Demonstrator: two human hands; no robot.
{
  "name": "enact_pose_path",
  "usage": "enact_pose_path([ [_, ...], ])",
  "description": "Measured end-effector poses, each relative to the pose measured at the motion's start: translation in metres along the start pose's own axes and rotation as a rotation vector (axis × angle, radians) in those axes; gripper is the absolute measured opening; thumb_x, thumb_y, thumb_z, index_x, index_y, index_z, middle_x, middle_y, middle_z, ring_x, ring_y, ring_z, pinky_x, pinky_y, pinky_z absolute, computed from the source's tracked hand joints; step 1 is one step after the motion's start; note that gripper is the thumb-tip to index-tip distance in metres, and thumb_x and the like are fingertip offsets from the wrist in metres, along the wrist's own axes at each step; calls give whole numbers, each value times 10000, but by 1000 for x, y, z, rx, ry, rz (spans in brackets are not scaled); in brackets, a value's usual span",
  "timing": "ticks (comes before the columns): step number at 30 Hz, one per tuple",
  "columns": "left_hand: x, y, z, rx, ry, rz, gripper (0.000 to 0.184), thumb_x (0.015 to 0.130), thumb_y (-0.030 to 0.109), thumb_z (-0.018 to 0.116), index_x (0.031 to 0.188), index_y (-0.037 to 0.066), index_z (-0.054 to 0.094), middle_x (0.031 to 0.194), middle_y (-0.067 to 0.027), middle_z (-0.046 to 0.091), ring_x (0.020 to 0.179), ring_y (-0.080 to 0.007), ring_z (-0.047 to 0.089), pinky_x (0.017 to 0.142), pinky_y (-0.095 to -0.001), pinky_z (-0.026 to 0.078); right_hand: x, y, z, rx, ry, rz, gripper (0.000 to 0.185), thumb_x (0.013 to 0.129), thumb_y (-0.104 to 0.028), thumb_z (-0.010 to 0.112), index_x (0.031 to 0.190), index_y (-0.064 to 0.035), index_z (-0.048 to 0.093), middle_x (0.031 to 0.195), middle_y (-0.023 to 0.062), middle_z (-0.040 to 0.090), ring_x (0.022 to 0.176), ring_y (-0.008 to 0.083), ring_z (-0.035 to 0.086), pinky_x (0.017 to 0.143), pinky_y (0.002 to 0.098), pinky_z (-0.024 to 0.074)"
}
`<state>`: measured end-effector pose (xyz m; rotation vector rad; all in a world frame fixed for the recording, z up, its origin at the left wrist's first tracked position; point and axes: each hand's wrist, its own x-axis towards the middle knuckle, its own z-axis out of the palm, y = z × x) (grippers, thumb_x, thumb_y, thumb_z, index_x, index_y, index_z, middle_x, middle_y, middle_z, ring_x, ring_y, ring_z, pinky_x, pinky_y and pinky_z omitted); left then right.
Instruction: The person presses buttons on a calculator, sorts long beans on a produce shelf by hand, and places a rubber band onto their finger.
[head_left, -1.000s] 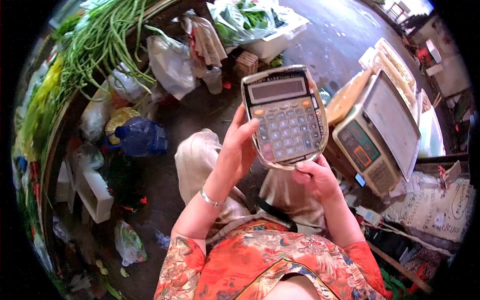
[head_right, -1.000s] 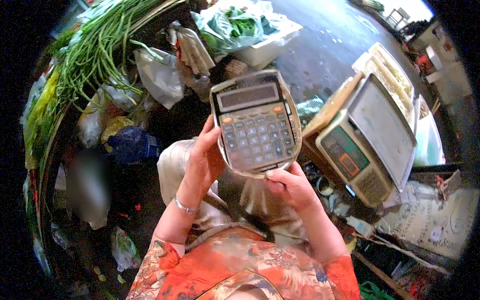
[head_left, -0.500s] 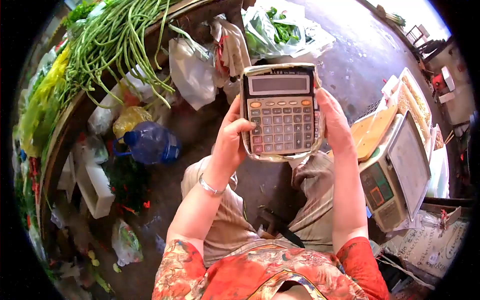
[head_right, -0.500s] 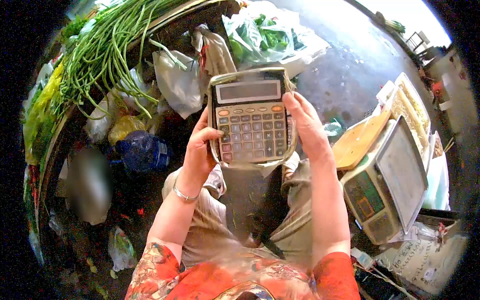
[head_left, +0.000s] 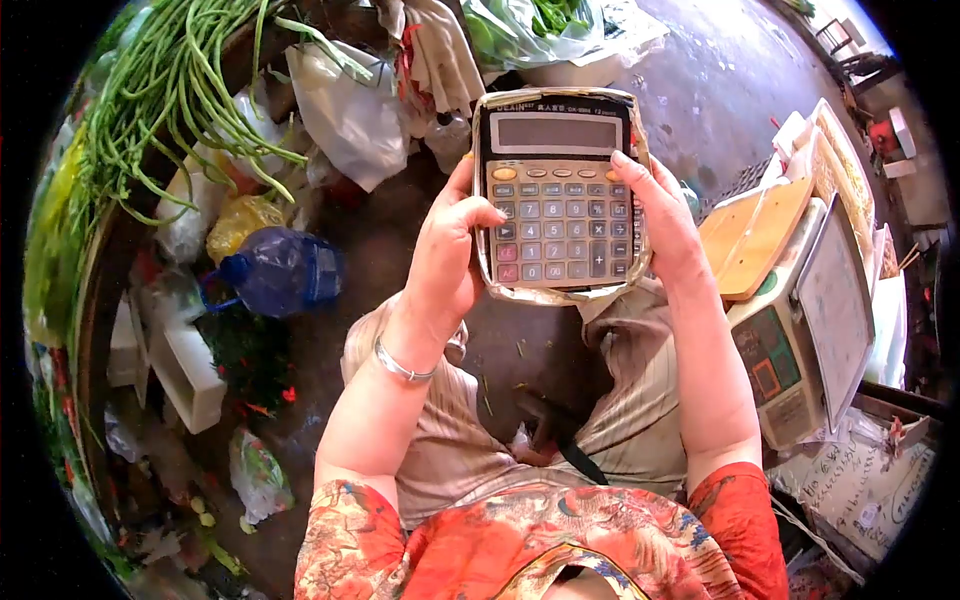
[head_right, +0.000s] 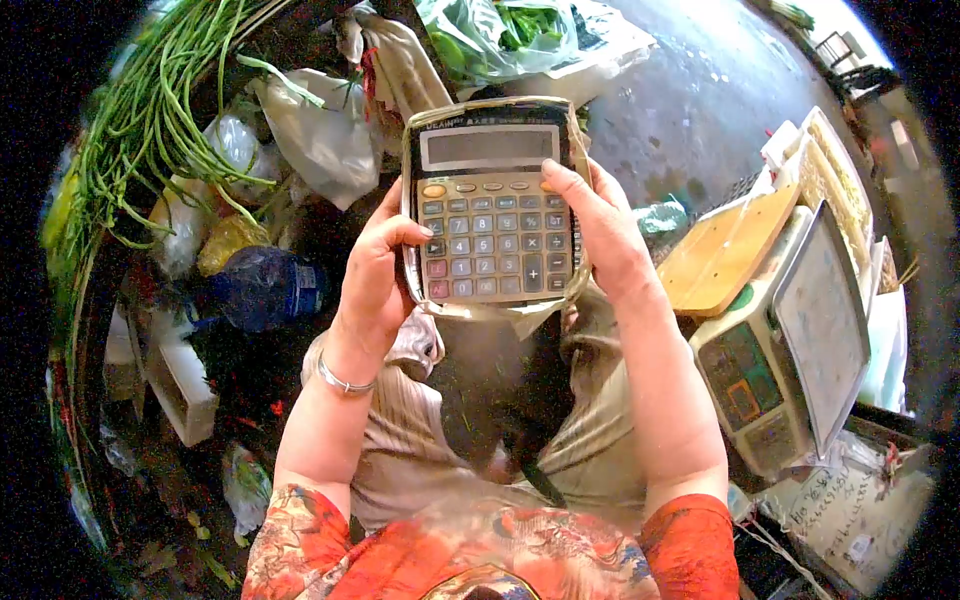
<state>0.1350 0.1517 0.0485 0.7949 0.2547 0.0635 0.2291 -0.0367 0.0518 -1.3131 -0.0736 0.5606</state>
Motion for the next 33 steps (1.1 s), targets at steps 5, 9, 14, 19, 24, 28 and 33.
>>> enact_pose_path([
  [5, -2, 1, 8, 32, -22, -37, 653, 692, -47, 403, 1343, 4, 412, 1186, -121, 565, 1040, -220, 583, 916, -321, 486, -1, 1, -7, -16, 55, 26, 370, 894, -298, 610, 1161, -45, 571, 971, 26, 612, 872, 102, 560, 796, 266, 463],
  [9, -1, -1, 6, 38, -25, -48, 633, 693, -52, 393, 1322, 5, 433, 1162, -94, 568, 1027, -191, 570, 897, -287, 478, -1, 0, -7, -39, 62, 10, 355, 889, -259, 606, 1154, -26, 569, 971, 35, 618, 862, 101, 565, 790, 258, 465],
  [14, 3, -2, -1, 70, -24, -31, 643, 696, -52, 400, 1337, -2, 421, 1171, -121, 577, 1022, -217, 593, 899, -319, 500, 4, 7, -10, 29, 15, -10, 344, 879, -212, 608, 1156, -14, 565, 979, 41, 630, 850, 102, 579, 781, 254, 473],
  [19, 3, -1, 3, 37, -5, -33, 611, 710, -49, 394, 1315, 8, 447, 1163, -102, 578, 1025, -188, 576, 904, -297, 483, 8, 8, -11, 38, -2, -26, 340, 874, -190, 606, 1159, -10, 565, 999, 49, 637, 857, 104, 586, 776, 254, 478],
  [24, 4, -1, 3, 48, 11, -41, 591, 728, -43, 396, 1314, 11, 446, 1154, -98, 579, 1016, -186, 583, 890, -299, 495, 8, 7, -10, 70, -34, -38, 343, 863, -176, 605, 1162, -9, 570, 1006, 59, 639, 858, 112, 593, 785, 261, 484],
  [28, 3, -1, 4, 57, 11, -30, 590, 730, -43, 397, 1315, 10, 441, 1141, -96, 580, 1003, -180, 584, 883, -293, 497, 5, 4, -8, 55, -22, -39, 342, 863, -179, 601, 1159, -11, 569, 1003, 60, 639, 856, 114, 596, 782, 263, 487],
  [33, 4, -2, 2, 86, 8, -20, 589, 730, -40, 399, 1316, 7, 437, 1136, -93, 576, 990, -173, 581, 872, -288, 500, 5, 4, -8, 56, -13, -32, 337, 864, -183, 594, 1154, -13, 566, 999, 61, 637, 853, 118, 594, 779, 263, 484],
])
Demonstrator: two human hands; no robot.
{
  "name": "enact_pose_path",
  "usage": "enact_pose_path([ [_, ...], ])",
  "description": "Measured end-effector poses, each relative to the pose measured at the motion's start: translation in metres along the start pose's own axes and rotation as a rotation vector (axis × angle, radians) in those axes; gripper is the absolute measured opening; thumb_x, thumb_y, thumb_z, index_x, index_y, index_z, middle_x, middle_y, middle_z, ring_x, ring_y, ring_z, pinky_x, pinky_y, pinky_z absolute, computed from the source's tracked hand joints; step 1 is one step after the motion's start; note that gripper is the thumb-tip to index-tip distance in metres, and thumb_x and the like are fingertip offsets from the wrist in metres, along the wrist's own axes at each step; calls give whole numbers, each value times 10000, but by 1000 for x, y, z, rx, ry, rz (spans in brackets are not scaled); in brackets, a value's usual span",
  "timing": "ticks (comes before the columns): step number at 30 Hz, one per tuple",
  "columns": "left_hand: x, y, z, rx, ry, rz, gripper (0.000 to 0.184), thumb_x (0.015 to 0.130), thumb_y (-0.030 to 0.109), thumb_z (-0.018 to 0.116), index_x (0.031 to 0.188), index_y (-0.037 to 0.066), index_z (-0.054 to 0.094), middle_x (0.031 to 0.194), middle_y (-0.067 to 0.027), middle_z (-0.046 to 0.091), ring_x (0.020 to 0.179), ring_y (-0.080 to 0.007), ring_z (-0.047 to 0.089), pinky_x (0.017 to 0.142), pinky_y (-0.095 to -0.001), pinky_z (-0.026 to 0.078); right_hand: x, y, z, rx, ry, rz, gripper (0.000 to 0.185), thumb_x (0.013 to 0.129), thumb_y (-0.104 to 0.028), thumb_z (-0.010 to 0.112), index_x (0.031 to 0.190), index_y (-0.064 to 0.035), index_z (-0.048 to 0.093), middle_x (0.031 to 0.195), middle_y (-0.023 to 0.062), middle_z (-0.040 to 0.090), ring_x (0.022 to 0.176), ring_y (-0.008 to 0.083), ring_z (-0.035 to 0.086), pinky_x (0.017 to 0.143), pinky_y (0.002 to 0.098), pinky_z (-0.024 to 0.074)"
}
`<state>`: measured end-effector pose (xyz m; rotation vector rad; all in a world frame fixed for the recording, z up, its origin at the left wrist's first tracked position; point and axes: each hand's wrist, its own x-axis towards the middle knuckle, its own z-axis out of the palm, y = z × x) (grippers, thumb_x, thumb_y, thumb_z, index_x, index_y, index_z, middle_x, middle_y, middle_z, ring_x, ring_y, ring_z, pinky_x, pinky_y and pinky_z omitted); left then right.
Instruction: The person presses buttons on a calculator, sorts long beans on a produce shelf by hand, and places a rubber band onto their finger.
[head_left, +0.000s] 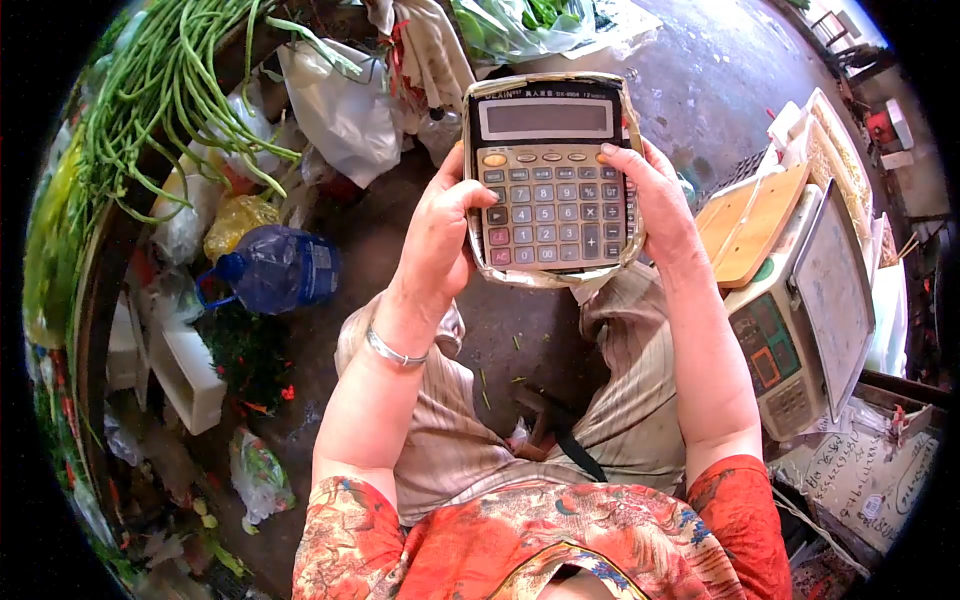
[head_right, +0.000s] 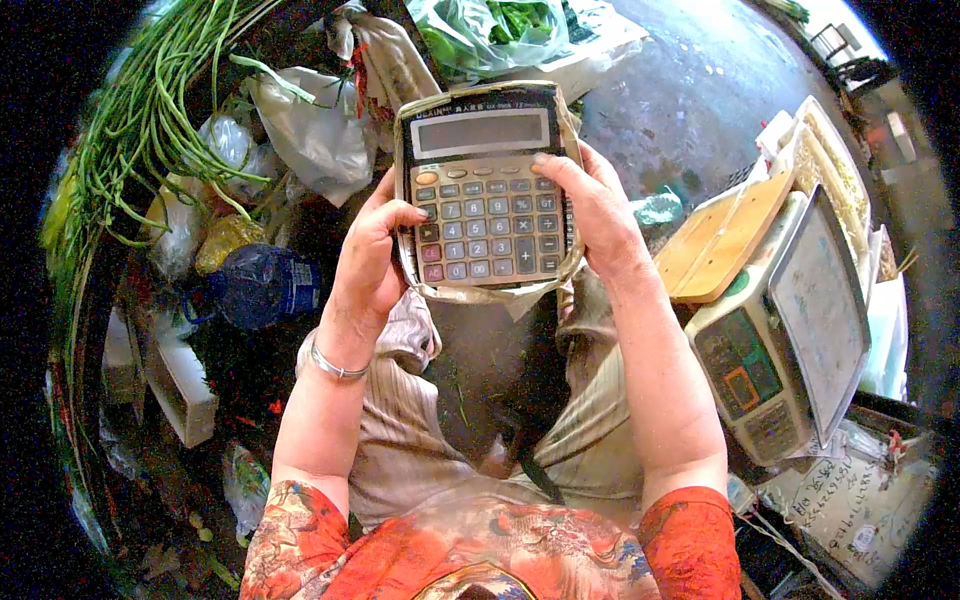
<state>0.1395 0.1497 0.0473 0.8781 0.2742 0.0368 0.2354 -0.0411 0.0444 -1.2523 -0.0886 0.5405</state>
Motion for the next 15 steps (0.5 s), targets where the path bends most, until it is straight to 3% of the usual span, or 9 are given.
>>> enact_pose_path([
  [10, 0, 0, 1, 5, -17, 16, 617, 710, -37, 389, 1324, 9, 432, 1146, -97, 571, 1003, -174, 576, 889, -293, 492, -2, -3, 2, -15, 25, -22, 327, 867, -182, 592, 1154, -25, 577, 992, 49, 638, 852, 119, 589, 782, 261, 477],
  [12, 2, -1, -2, -13, -25, 31, 635, 715, -70, 384, 1345, 2, 407, 1176, -146, 579, 1004, -249, 622, 880, -360, 535, -3, -3, 3, -13, 18, -35, 324, 870, -184, 592, 1154, -30, 578, 993, 50, 638, 853, 118, 589, 778, 261, 477],
  [15, -1, 1, 2, 10, -22, 24, 638, 694, -40, 394, 1329, 8, 426, 1157, -102, 568, 1015, -183, 576, 890, -292, 492, -3, -3, 2, -19, 29, -17, 323, 872, -188, 593, 1154, -30, 577, 995, 49, 638, 859, 117, 588, 782, 262, 476],
])
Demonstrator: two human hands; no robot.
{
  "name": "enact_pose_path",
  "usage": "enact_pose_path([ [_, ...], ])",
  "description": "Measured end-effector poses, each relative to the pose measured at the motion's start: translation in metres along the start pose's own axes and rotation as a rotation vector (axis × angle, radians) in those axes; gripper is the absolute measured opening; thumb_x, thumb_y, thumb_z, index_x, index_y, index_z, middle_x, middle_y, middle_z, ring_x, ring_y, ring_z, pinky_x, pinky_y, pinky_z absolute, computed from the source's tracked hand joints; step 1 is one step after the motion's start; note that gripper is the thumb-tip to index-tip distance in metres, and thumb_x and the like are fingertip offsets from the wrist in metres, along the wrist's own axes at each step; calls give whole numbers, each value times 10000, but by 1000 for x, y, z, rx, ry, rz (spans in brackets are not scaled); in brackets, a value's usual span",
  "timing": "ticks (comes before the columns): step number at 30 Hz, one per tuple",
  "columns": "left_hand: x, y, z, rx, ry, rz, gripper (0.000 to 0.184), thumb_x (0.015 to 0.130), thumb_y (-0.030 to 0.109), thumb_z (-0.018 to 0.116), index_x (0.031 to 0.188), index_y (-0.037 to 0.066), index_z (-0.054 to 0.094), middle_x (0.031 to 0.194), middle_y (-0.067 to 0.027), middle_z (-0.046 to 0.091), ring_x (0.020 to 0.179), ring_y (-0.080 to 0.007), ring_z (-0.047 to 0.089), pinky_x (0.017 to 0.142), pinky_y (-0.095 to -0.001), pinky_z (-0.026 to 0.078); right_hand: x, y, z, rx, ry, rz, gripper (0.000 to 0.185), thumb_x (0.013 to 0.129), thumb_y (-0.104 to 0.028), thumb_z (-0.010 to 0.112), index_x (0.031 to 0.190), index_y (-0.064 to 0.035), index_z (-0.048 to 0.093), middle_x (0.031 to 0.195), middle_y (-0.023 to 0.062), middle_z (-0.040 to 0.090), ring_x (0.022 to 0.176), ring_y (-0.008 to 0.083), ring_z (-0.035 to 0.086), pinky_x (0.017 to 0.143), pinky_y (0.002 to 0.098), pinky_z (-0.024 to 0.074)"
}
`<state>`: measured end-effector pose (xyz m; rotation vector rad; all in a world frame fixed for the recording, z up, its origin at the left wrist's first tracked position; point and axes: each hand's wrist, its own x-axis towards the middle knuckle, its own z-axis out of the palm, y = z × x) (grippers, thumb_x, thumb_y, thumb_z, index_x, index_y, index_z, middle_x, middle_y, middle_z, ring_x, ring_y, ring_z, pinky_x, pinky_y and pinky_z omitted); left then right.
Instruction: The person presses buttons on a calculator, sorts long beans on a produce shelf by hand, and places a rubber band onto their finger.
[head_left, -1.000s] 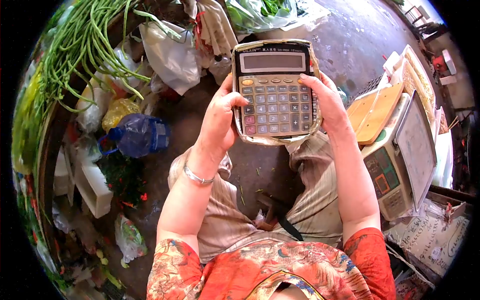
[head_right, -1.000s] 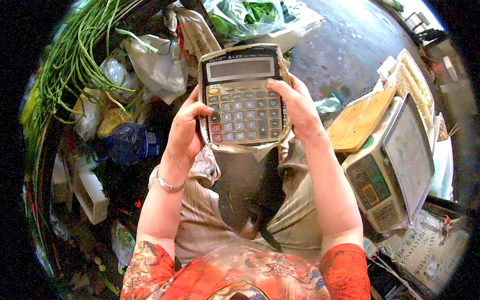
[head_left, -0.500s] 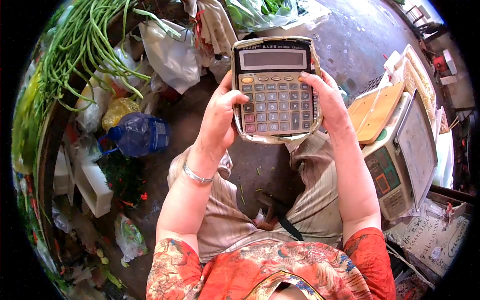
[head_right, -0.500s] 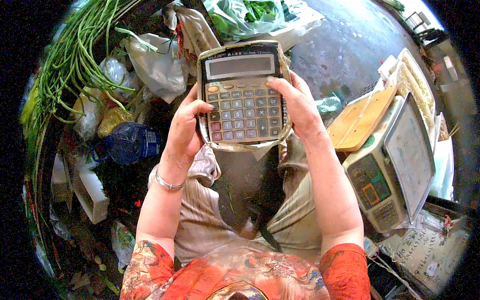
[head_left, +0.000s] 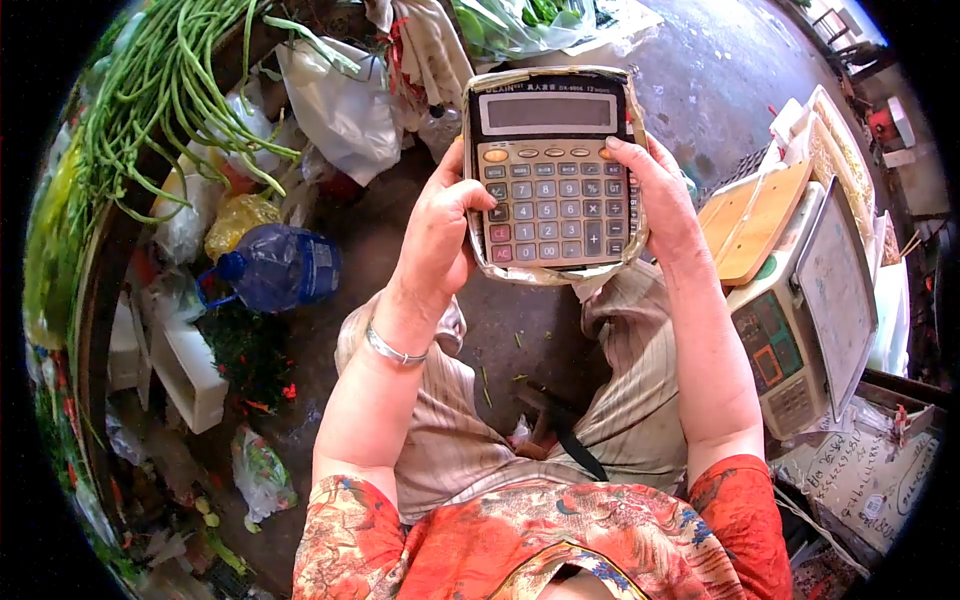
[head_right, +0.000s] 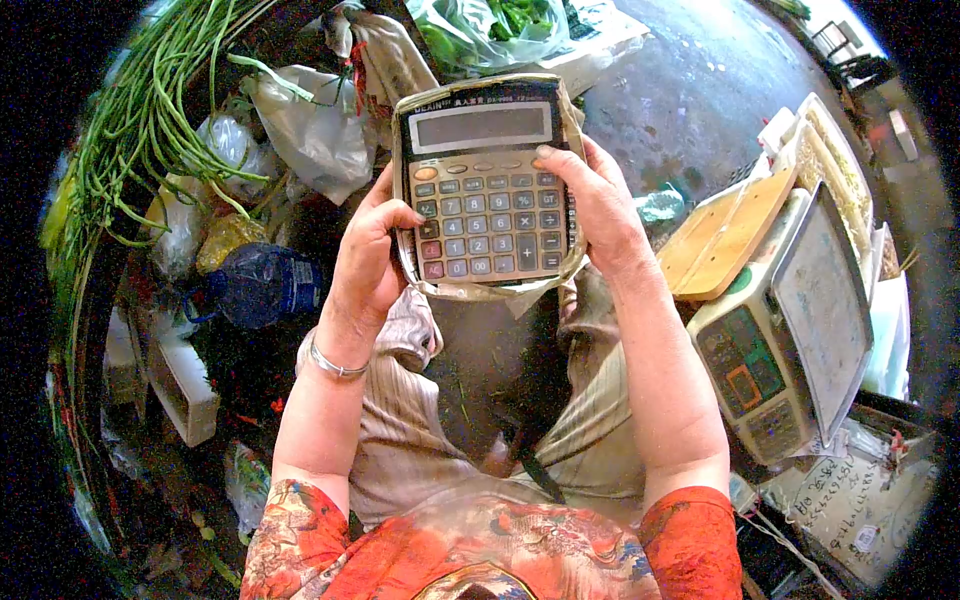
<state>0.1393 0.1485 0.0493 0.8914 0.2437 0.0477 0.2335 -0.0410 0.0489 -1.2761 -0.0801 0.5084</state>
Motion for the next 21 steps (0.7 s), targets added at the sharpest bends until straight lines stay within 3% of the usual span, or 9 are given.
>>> enact_pose_path([
  [21, 0, 0, 1, 20, 6, 14, 621, 709, -47, 402, 1327, 15, 429, 1159, -99, 570, 1001, -175, 586, 878, -296, 503, 0, 1, -1, -1, -11, -27, 348, 880, -206, 599, 1176, -25, 568, 1028, 55, 637, 896, 124, 588, 818, 264, 468],
])
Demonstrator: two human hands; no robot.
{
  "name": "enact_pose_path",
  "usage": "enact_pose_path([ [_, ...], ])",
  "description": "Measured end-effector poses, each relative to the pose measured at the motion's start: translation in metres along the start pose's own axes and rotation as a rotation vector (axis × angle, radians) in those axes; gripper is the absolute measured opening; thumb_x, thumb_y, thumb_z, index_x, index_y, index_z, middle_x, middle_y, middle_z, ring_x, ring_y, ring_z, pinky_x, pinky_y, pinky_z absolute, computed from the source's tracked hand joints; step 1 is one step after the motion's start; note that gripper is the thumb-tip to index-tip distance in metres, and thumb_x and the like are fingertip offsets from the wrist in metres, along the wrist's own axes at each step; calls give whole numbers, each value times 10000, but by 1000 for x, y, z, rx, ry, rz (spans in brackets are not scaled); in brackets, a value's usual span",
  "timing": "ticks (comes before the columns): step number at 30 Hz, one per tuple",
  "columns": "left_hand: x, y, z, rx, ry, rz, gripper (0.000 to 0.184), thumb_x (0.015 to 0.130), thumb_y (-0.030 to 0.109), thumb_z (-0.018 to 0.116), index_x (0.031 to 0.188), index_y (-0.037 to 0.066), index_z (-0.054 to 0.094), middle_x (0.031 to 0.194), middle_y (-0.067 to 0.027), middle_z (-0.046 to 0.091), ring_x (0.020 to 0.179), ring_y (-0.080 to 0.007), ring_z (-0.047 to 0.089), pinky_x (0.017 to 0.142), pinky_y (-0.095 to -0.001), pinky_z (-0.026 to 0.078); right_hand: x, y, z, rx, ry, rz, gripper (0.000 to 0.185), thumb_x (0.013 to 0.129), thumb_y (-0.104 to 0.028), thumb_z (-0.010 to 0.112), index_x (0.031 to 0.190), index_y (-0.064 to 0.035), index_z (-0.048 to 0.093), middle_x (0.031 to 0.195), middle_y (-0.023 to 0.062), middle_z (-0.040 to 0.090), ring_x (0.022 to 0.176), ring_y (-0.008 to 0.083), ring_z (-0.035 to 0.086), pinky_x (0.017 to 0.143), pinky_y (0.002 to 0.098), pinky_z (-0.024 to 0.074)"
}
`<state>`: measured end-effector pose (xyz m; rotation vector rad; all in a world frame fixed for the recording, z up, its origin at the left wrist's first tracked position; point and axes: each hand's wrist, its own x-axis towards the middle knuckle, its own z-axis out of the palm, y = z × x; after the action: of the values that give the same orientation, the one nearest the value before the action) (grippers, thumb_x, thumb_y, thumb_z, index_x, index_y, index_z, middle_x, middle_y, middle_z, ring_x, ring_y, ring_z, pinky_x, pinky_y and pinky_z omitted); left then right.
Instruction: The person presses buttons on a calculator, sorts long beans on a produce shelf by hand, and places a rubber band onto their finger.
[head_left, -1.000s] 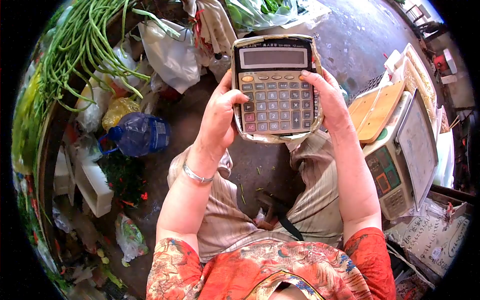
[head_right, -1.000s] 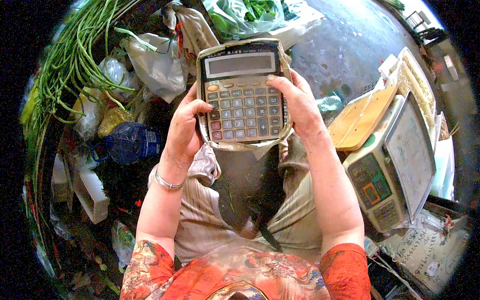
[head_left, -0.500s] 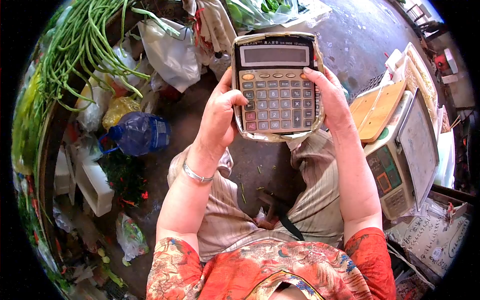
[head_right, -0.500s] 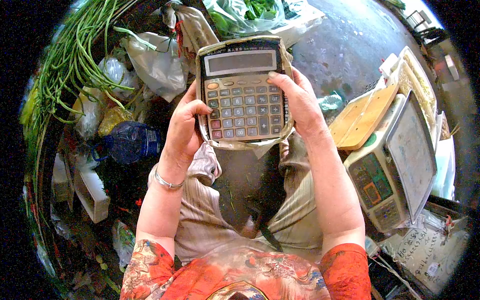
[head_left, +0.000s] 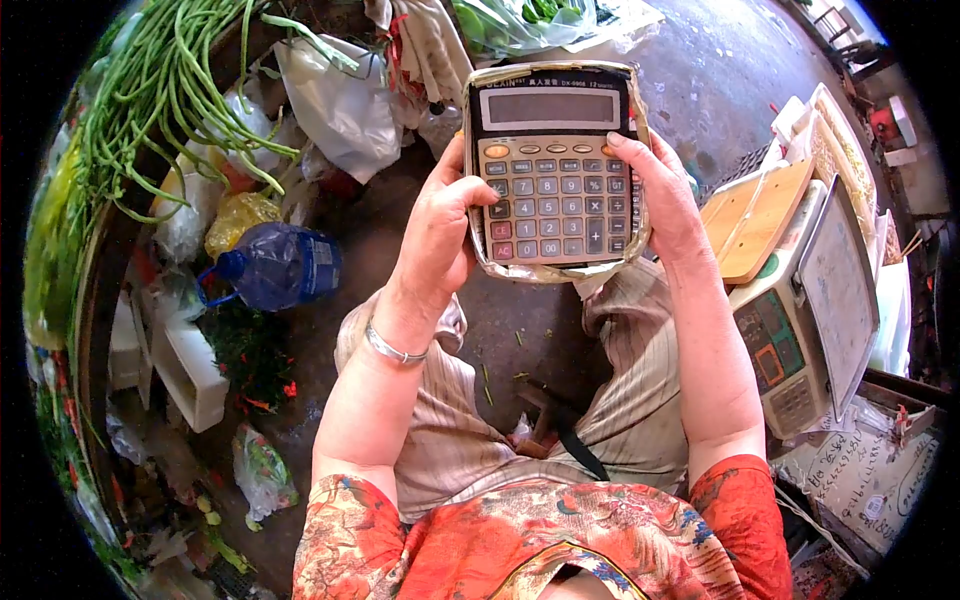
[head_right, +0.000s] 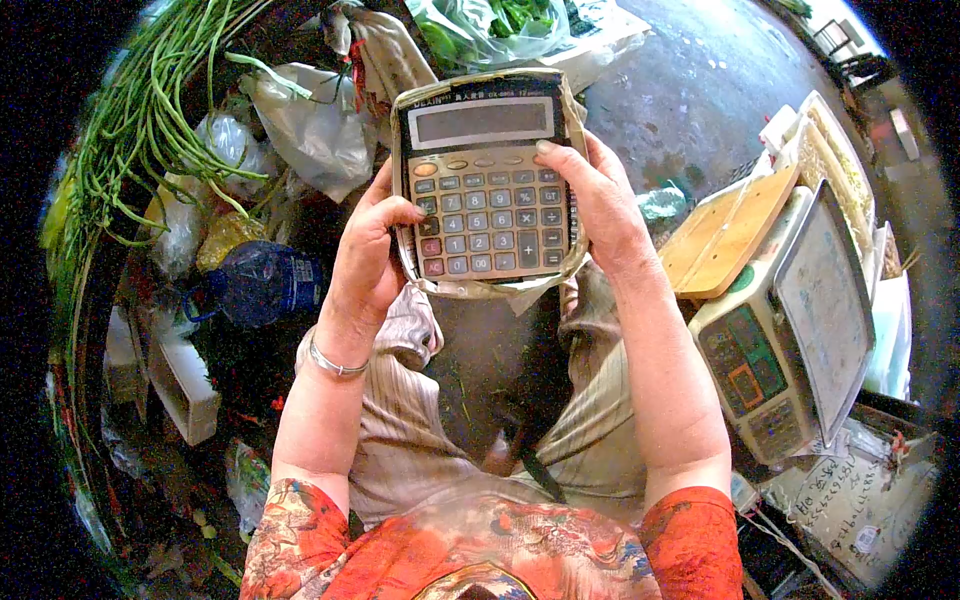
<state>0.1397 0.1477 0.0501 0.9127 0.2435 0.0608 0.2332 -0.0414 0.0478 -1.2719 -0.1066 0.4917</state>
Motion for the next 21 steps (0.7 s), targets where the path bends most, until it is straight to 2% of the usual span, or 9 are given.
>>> enact_pose_path([
  [21, -1, 1, 2, -6, -7, -8, 616, 711, -57, 407, 1323, 14, 431, 1162, -101, 569, 1008, -177, 586, 888, -293, 498, 1, 1, -2, -11, -4, -8, 364, 876, -207, 603, 1189, -26, 563, 1041, 54, 637, 900, 122, 590, 820, 268, 470],
])
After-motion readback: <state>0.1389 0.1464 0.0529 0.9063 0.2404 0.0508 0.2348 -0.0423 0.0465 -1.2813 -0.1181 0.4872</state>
